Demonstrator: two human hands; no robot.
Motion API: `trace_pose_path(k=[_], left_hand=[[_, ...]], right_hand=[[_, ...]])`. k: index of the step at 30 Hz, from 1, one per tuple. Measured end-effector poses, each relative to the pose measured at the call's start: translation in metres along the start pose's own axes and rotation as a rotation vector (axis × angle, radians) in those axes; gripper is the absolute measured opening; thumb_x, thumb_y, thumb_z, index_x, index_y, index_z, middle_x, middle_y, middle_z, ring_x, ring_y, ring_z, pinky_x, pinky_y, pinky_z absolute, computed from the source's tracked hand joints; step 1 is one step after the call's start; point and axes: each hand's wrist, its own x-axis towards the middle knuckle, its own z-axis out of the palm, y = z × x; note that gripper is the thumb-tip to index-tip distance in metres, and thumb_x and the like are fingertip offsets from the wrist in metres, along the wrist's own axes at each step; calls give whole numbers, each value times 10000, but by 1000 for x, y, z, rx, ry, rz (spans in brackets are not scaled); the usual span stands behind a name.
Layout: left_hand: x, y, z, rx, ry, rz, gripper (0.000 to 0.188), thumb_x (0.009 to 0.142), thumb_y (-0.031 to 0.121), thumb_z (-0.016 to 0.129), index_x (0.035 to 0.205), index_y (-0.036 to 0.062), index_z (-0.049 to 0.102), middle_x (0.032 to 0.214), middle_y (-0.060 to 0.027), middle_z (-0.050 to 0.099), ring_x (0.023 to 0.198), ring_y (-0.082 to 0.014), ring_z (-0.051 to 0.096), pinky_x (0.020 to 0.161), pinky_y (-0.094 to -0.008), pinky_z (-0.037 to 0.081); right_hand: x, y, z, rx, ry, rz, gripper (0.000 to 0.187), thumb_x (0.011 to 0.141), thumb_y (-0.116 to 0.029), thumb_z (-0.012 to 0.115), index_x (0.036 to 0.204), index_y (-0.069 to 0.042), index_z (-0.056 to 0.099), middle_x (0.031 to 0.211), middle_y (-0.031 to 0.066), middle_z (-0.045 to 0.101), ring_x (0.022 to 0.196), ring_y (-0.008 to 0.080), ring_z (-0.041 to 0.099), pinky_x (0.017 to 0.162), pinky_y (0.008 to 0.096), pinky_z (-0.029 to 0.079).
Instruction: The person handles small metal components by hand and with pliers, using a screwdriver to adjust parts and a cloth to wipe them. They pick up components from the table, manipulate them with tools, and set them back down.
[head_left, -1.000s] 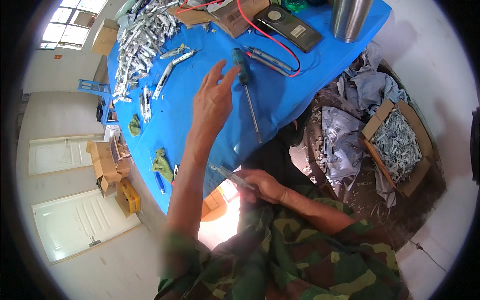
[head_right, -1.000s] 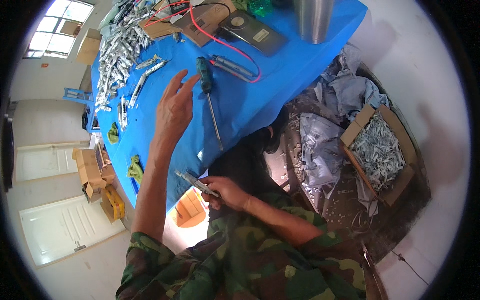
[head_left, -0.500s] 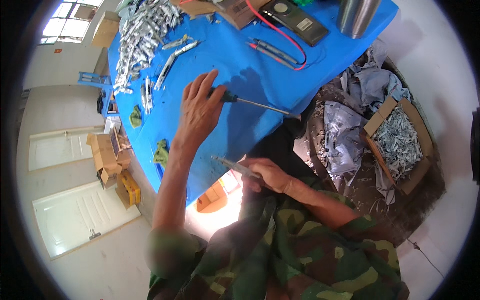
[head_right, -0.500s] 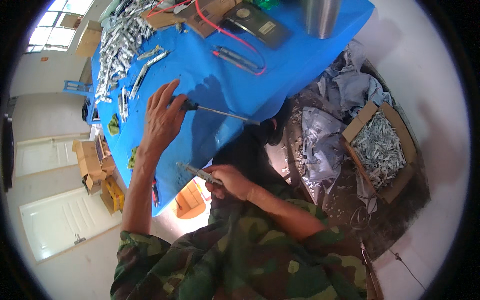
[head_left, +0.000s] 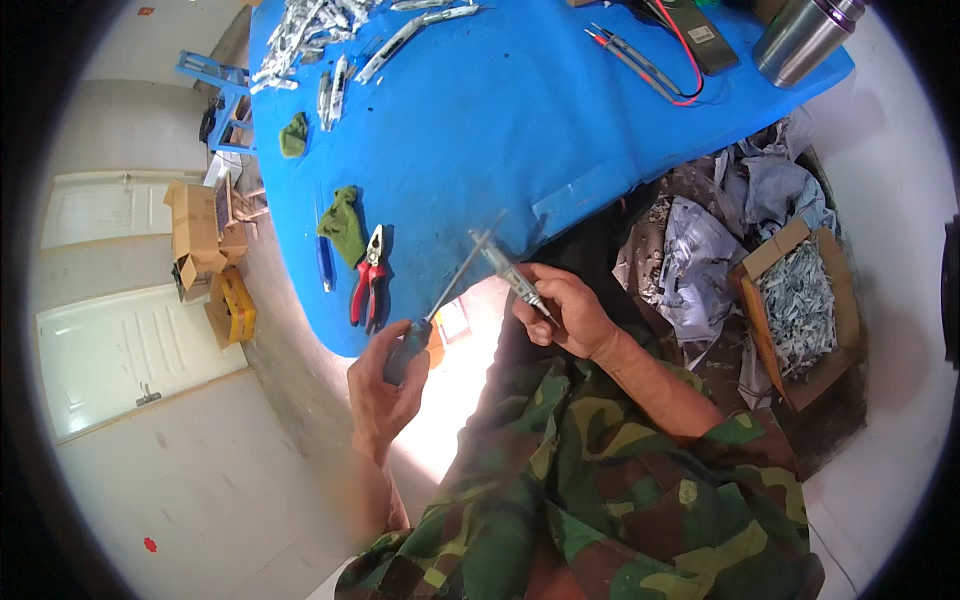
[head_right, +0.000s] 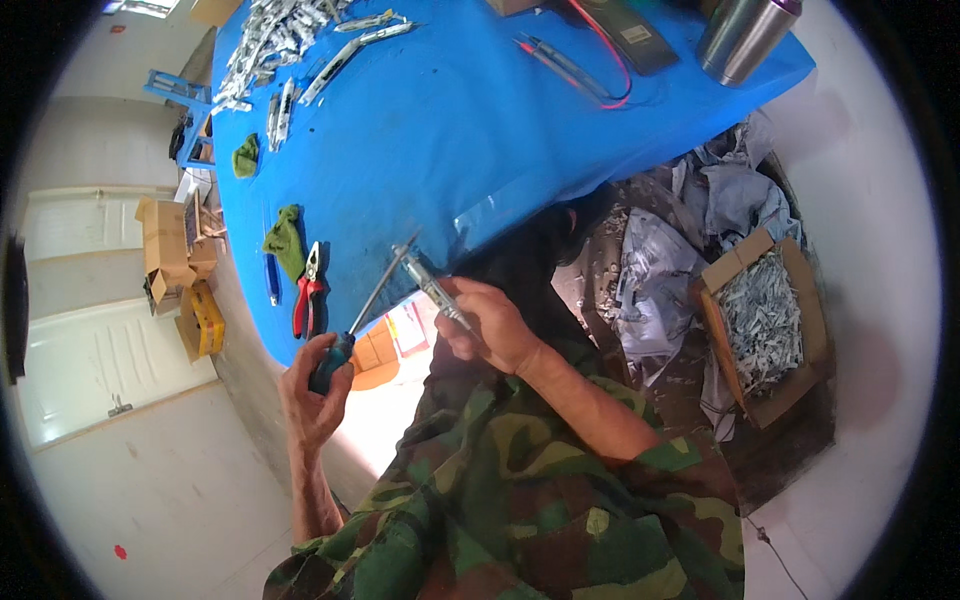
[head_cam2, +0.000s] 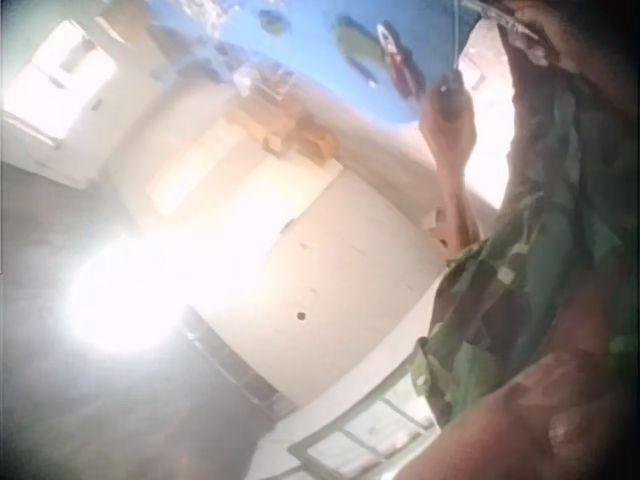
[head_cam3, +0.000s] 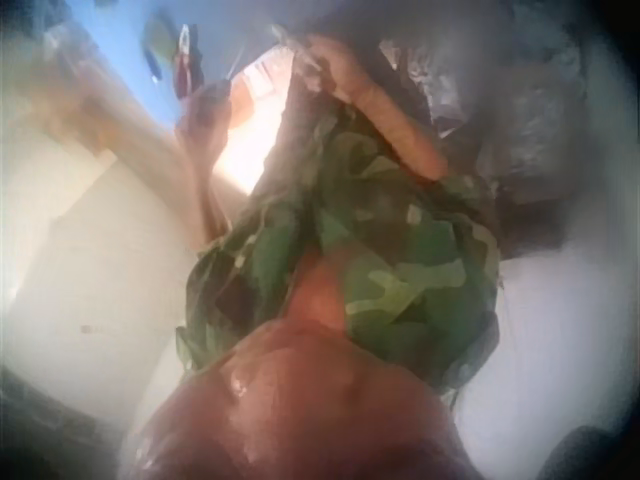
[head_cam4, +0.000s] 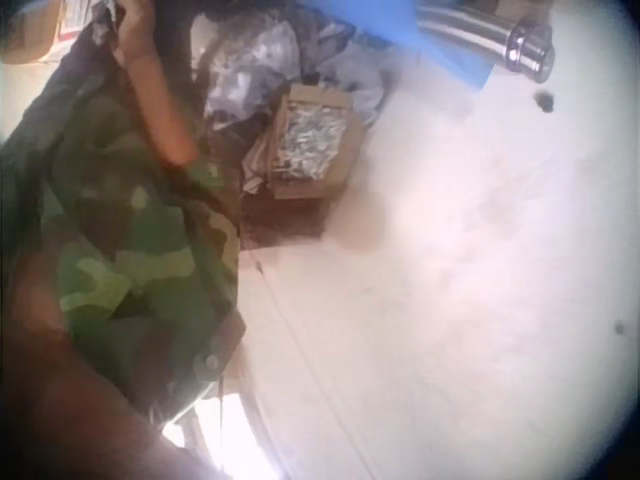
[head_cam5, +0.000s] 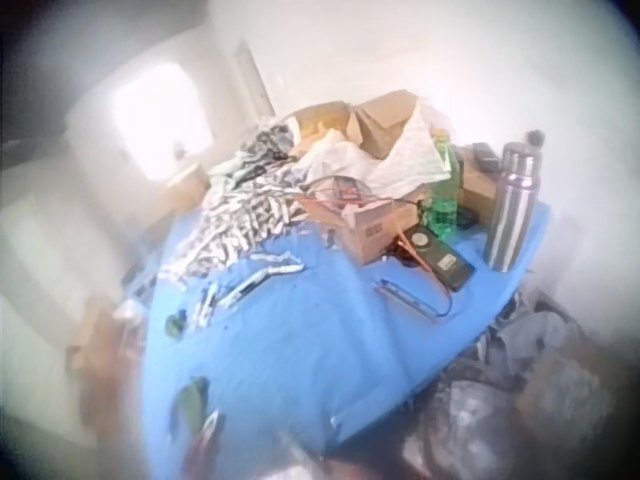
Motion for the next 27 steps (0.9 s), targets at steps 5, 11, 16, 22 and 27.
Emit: trace_pose_path(k=[5,11,16,22,27], left_hand=[[-19,-22,-7,1,32,73,322,893,56,735,1203,0,673,876,-83,734,754,-111,667,668,-269,525],[-21,-25,-16,34,35,114,308,861,27,761,1162,-1,707,954,-127,757,820,-185,731,721,-305,569],[-23,-22,-23,90,92,163,338,820,13,798,1149,21,719,918,-140,733,773,-220,717,681,-318,557],[-19,-24,-22,155,110,187,335,803,13,822,1124,41,727,871,-107,703,735,-209,688,640,-318,531],[-16,-26,-26,172,98,212,341,802,17,824,1128,45,730,871,-107,700,729,-206,687,633,-308,528]], right_hand=[[3,5,2,-3,38,-30,394,1055,-220,398,1334,2,564,807,70,593,546,125,479,493,264,417],[11,7,19,-369,172,-112,281,1080,-296,550,1143,-30,610,782,21,563,532,91,464,457,253,378],[13,3,32,-766,261,-228,234,1062,-239,592,983,-19,599,760,24,560,621,122,498,561,308,429],[14,3,29,-1094,310,-380,316,1066,-276,566,942,15,582,740,124,561,691,196,544,670,399,471],[16,6,25,-1119,330,-370,329,1067,-290,549,965,18,602,757,157,623,707,230,606,685,415,485]])
